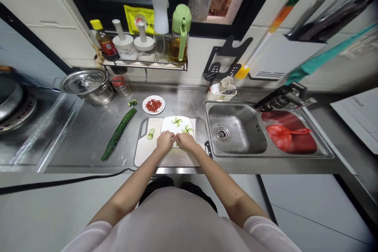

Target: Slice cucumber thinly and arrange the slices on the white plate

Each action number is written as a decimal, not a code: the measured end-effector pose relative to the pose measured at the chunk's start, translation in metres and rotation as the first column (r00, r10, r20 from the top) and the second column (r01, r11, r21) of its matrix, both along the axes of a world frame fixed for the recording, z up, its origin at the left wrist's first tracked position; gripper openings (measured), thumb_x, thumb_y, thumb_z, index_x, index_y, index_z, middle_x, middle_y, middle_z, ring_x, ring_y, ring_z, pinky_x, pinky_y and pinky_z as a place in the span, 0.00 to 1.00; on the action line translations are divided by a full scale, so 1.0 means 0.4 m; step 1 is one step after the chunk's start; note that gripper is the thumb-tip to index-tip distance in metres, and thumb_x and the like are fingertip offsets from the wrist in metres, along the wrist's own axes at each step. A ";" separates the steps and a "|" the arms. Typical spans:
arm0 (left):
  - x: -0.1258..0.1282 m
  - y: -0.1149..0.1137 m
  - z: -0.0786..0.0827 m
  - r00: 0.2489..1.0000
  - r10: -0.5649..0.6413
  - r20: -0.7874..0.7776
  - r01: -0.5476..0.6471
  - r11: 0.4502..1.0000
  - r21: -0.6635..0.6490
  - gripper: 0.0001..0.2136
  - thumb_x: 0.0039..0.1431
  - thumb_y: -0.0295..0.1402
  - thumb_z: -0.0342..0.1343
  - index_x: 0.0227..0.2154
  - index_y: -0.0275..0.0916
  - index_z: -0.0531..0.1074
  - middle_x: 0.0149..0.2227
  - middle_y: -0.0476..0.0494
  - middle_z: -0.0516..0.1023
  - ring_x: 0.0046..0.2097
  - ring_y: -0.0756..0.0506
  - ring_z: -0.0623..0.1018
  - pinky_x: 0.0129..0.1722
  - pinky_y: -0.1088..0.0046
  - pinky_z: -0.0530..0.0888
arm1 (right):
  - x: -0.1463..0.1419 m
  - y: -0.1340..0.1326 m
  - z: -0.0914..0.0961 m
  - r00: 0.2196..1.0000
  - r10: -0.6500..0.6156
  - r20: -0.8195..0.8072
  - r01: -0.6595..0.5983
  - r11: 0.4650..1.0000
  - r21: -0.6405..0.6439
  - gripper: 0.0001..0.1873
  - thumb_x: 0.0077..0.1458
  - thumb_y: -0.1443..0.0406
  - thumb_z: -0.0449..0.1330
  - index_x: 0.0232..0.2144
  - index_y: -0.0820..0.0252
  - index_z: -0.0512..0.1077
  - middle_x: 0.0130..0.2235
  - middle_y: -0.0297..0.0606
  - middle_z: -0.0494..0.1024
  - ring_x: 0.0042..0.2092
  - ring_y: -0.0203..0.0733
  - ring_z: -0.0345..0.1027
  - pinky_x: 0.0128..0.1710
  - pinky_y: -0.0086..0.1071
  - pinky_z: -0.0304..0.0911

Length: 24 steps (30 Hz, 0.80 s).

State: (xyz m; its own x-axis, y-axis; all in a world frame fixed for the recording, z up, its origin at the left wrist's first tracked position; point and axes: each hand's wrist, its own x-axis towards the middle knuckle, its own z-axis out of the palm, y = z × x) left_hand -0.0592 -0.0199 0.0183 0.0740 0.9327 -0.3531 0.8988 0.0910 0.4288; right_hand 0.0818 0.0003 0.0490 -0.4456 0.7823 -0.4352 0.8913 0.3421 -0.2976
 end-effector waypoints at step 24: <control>0.007 -0.001 0.004 1.000 0.005 0.008 -0.005 1.000 0.016 0.07 0.59 0.34 0.54 0.36 0.44 0.77 0.43 0.44 0.75 0.48 0.43 0.70 0.43 0.70 0.67 | 0.001 -0.069 -0.020 0.954 -0.297 0.027 0.298 0.954 -0.017 0.13 0.60 0.62 0.53 0.45 0.54 0.71 0.43 0.41 0.78 0.46 0.43 0.70 0.37 0.30 0.54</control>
